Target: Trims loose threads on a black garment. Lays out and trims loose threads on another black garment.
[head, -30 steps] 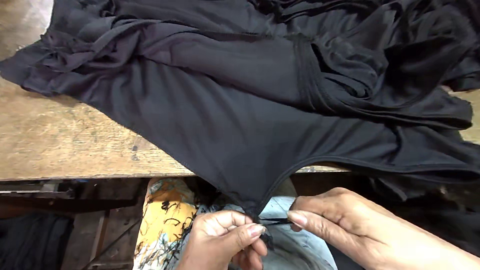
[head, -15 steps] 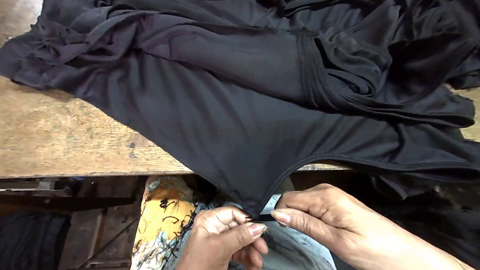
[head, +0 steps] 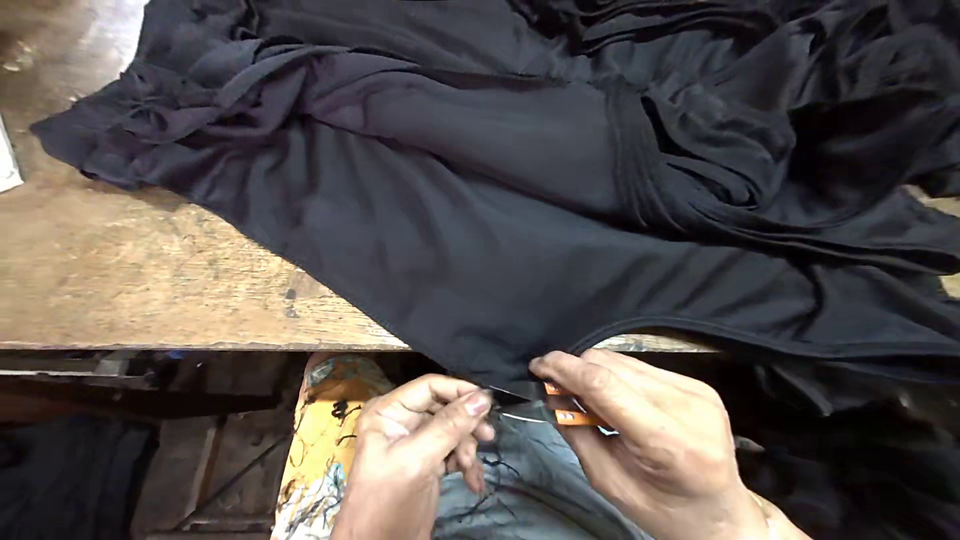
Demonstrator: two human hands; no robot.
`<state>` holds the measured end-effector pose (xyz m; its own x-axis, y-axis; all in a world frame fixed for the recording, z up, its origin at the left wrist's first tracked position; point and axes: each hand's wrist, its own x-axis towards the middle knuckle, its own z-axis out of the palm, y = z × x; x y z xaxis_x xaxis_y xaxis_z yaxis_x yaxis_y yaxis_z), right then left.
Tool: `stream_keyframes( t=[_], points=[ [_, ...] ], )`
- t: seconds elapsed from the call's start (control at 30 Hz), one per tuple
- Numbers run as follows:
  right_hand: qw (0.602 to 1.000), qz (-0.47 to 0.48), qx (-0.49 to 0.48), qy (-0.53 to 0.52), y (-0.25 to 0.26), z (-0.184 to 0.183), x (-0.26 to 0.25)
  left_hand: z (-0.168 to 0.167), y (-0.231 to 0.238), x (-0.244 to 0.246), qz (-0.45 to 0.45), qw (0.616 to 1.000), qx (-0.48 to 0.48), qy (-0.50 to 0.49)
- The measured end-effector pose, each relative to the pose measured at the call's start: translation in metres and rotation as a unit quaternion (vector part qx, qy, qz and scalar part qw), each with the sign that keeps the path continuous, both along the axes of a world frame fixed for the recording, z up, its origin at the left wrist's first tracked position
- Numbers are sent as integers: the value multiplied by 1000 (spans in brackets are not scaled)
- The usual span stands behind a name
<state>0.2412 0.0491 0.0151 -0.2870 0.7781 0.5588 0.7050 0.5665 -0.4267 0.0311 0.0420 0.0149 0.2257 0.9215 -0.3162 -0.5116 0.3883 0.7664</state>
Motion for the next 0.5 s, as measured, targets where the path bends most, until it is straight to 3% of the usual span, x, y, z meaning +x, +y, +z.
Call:
stream_keyframes(
  t=[0.23, 0.4, 0.5],
  points=[
    [960, 45, -171, 217, 3, 15, 4, 9, -3, -10, -26, 1000, -14, -11],
    [957, 51, -178, 224, 1, 17, 5, 3, -2, 0, -97, 993, -16, -60],
    [962, 52, -165, 211, 0, 16, 5, 6, 2, 14, -92, 995, -25, -39]
  ],
)
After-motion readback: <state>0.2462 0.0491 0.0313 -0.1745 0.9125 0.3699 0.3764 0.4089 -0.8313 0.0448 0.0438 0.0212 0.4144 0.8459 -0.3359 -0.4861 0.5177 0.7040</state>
